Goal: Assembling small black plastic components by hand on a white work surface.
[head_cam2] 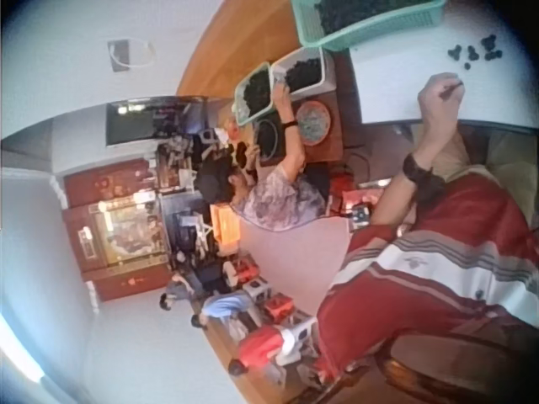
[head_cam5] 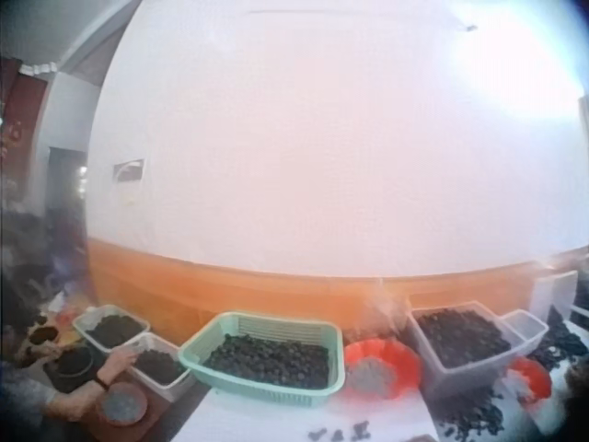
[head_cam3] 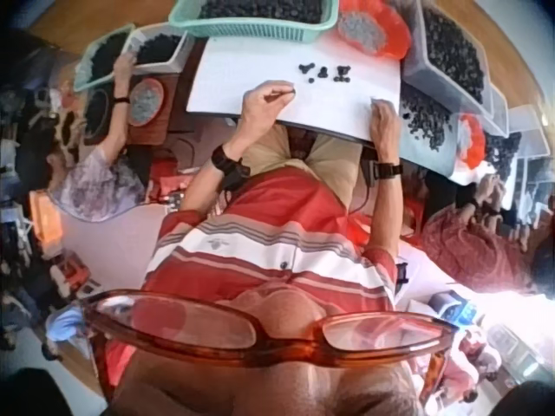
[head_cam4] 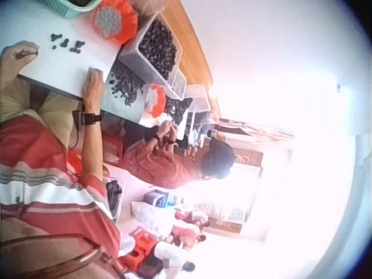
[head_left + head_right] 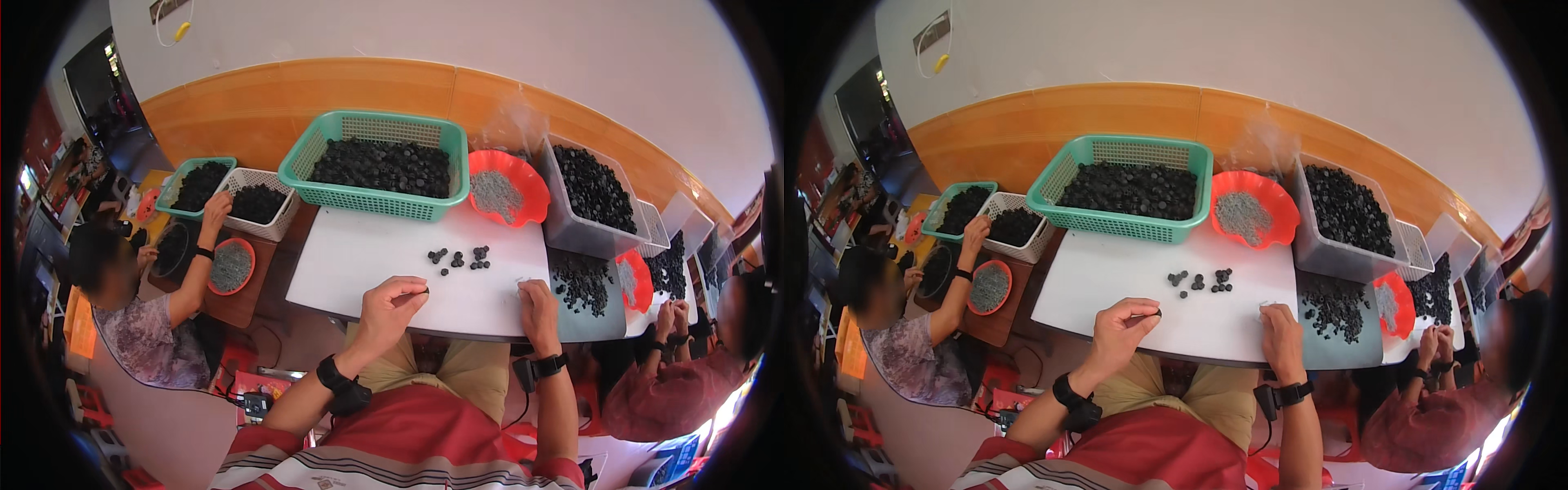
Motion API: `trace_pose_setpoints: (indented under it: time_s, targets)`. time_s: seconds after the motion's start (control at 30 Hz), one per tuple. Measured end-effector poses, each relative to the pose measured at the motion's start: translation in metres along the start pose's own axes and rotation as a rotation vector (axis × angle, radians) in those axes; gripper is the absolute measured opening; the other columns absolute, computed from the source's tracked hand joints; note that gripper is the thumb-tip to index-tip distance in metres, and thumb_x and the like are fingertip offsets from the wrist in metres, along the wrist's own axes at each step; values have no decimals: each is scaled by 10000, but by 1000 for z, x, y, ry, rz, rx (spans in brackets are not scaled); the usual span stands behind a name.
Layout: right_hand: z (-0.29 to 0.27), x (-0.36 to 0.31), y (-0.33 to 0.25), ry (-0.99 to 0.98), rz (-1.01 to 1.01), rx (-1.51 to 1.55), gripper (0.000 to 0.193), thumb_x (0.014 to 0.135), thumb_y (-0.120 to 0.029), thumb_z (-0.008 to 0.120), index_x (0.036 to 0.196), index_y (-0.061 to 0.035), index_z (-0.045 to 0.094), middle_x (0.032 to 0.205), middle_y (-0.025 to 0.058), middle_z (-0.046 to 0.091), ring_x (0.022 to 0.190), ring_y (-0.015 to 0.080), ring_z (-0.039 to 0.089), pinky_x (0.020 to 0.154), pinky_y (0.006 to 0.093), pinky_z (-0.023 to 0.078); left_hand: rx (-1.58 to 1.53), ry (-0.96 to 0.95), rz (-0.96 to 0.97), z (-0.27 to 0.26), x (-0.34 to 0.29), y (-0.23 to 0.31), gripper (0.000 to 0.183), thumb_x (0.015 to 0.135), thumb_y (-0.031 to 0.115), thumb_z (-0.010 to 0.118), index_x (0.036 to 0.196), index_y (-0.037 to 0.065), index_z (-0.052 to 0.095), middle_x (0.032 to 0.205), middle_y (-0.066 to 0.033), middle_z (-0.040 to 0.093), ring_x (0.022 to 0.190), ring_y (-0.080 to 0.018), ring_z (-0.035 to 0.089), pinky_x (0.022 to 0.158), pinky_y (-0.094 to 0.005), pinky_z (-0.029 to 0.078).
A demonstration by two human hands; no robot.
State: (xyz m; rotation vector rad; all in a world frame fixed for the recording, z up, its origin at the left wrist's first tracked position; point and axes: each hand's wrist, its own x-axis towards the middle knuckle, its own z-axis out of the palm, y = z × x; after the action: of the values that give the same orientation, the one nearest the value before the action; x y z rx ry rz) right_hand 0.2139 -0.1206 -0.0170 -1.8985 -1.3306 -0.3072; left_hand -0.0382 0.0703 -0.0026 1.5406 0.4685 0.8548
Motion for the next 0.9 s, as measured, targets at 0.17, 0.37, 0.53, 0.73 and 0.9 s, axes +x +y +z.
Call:
trace_pose_setpoints:
  time_s: [0.17, 0.37, 0.53, 0.73, 0.9]
  targets:
    - [0, 0, 1, 0, 8, 2, 120, 913, 21, 641, 1023, -17, 674, 1007, 181, 691, 882, 410, 685, 750, 437, 556, 119, 62, 114, -15, 31, 7, 133, 896, -16, 741, 1027, -35, 733, 1119, -126, 734, 984, -180, 715, 868, -294, 589]
    - [1, 2, 1, -11, 3, 3, 135, 896, 30, 652, 1019, -20, 672, 995, 177, 690, 867, 406, 685, 739, 434, 556, 640, 261, 458, -73, 131, 42, 183, 862, 41, 770, 1028, -30, 738, 1057, -137, 754, 892, -237, 737, 793, -331, 583]
    - [2, 4, 2, -8, -13, 10, 156, 879, 48, 651, 1015, -26, 666, 966, 167, 682, 840, 398, 679, 721, 429, 553, 870, 392, 492, -102, 161, 31, 171, 858, 63, 755, 1012, -10, 748, 1145, -153, 746, 1046, -319, 719, 912, -397, 567]
    - [0, 3, -1, -2, -4, 18, 154, 884, 50, 645, 1018, -23, 664, 966, 170, 682, 840, 401, 678, 720, 428, 550, 436, 105, 463, 12, 66, 3, 123, 841, -4, 765, 959, 7, 732, 1040, -147, 754, 961, -288, 736, 860, -353, 577]
    - [-4, 2, -5, 16, -3, 48, 148, 889, 62, 636, 1018, -7, 659, 969, 173, 686, 845, 390, 680, 735, 412, 550, 163, -166, 214, 82, 13, -10, 152, 889, 20, 749, 1031, -29, 727, 1062, -156, 745, 898, -234, 749, 791, -298, 591]
